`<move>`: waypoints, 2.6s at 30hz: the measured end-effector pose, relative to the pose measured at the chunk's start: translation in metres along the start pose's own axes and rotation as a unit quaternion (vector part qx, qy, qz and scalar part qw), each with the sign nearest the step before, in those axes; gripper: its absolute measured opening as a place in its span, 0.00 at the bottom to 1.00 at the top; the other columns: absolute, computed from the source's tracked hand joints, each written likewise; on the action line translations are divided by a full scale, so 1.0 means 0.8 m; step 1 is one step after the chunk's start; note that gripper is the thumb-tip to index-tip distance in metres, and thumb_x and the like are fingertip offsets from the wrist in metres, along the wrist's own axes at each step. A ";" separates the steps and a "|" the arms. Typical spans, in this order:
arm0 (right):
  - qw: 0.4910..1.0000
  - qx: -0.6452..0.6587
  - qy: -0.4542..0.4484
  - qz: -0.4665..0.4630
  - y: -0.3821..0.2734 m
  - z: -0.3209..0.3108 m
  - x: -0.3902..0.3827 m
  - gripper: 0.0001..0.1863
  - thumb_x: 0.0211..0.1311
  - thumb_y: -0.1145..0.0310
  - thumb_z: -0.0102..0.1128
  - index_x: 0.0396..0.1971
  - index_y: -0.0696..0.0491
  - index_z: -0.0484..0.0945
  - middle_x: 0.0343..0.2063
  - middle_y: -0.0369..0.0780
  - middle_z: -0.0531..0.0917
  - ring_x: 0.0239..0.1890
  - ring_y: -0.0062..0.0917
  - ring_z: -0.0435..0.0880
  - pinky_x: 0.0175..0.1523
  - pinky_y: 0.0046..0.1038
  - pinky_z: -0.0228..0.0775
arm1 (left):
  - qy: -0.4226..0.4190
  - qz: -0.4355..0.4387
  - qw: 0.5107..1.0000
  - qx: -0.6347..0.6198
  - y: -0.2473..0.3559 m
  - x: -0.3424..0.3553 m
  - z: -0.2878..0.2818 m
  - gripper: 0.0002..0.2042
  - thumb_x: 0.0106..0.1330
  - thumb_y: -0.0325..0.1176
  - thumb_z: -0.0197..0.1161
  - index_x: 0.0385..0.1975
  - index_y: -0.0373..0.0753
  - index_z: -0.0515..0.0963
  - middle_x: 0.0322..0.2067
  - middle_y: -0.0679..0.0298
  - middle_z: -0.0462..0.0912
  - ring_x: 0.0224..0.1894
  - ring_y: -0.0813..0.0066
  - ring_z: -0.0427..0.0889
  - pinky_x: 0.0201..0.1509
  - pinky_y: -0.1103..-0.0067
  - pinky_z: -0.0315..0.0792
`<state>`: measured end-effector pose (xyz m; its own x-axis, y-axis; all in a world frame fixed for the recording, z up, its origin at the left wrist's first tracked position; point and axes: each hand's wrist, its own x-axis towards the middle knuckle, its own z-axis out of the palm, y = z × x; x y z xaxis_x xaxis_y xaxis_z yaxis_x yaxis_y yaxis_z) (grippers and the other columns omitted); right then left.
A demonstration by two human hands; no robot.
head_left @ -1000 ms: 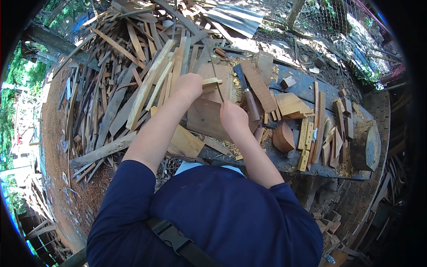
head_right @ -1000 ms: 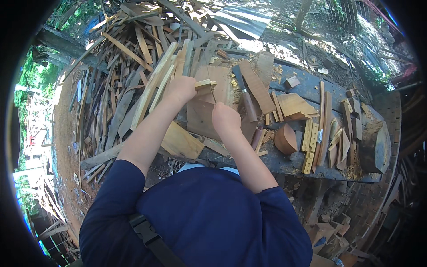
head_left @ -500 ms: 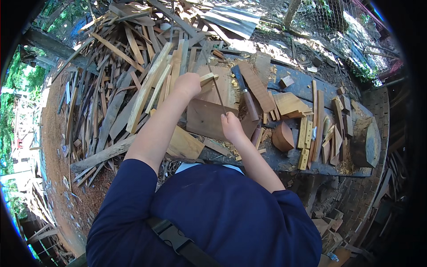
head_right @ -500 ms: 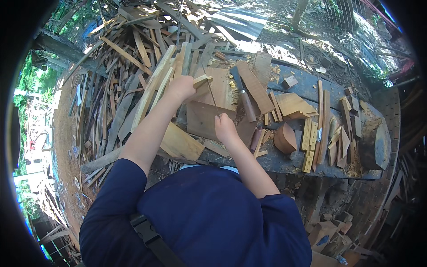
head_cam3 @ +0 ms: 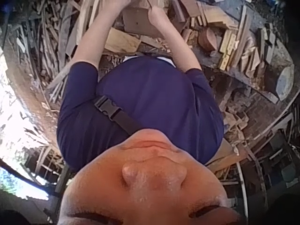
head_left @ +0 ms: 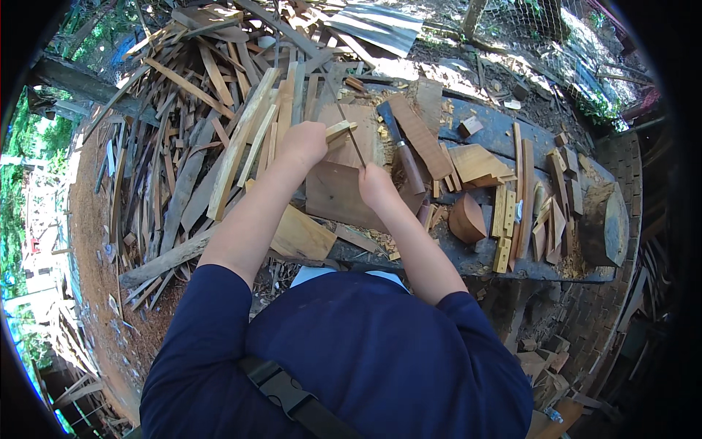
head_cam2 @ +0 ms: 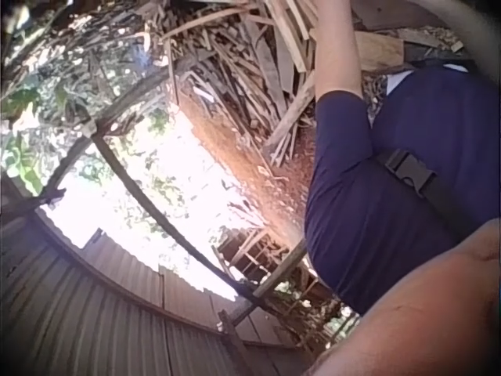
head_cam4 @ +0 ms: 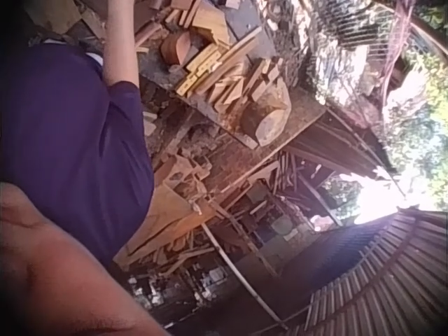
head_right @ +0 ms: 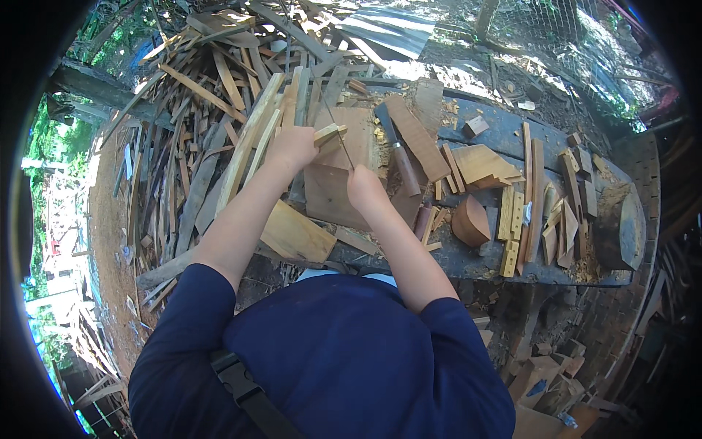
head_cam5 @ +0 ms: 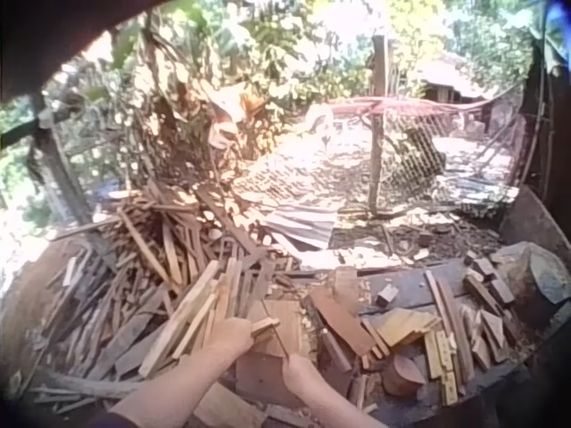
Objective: The person carves and shapes wood blocks using a chisel and a wooden mallet.
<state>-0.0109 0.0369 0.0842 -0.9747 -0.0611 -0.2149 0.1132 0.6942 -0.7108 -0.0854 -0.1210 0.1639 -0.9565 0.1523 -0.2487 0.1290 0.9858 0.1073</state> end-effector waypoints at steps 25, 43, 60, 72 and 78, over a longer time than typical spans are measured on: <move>0.984 -0.035 -0.143 0.103 -0.015 -0.036 -0.014 0.17 0.63 0.64 0.39 0.33 0.63 0.73 0.34 0.56 0.77 0.40 0.48 0.76 0.46 0.41 0.67 | 0.087 0.072 0.993 0.037 0.017 -0.044 0.074 0.05 0.54 0.28 0.51 0.27 0.36 0.74 0.24 0.52 0.79 0.29 0.60 0.81 0.32 0.70 0.75; 0.996 -0.005 -0.091 0.024 0.042 0.001 -0.083 0.16 0.63 0.65 0.41 0.30 0.63 0.72 0.29 0.59 0.76 0.36 0.51 0.76 0.43 0.44 0.66 | 0.267 0.155 0.939 0.150 -0.003 -0.050 0.130 0.09 0.46 0.27 0.56 0.29 0.34 0.72 0.21 0.58 0.76 0.25 0.68 0.80 0.23 0.77 0.74; 0.996 0.065 -0.032 0.053 0.055 0.017 -0.053 0.15 0.63 0.66 0.39 0.33 0.64 0.71 0.30 0.58 0.76 0.37 0.52 0.75 0.42 0.43 0.65 | 0.197 0.116 0.968 0.104 0.014 -0.039 0.114 0.10 0.46 0.27 0.57 0.30 0.33 0.72 0.23 0.54 0.77 0.26 0.64 0.80 0.23 0.76 0.75; 0.991 0.114 -0.023 0.061 0.097 0.011 -0.104 0.14 0.63 0.65 0.42 0.28 0.61 0.69 0.26 0.56 0.76 0.35 0.51 0.74 0.39 0.42 0.64 | 0.177 0.133 0.959 0.179 0.021 -0.048 0.175 0.17 0.51 0.27 0.55 0.41 0.28 0.71 0.39 0.41 0.77 0.42 0.55 0.80 0.37 0.73 0.77; 0.993 0.103 -0.011 0.061 0.096 0.013 -0.102 0.15 0.63 0.63 0.42 0.30 0.61 0.70 0.26 0.54 0.76 0.34 0.50 0.75 0.38 0.40 0.64 | 0.176 0.138 0.967 0.124 0.014 -0.052 0.178 0.19 0.54 0.38 0.58 0.42 0.30 0.72 0.40 0.43 0.77 0.41 0.54 0.79 0.39 0.71 0.76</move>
<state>0.0795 0.0879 0.0403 -0.9472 -0.0021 -0.3206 0.2694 0.5366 -0.7996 -0.0073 -0.1060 0.0386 -0.9006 0.4223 0.1033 0.4097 0.9039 -0.1229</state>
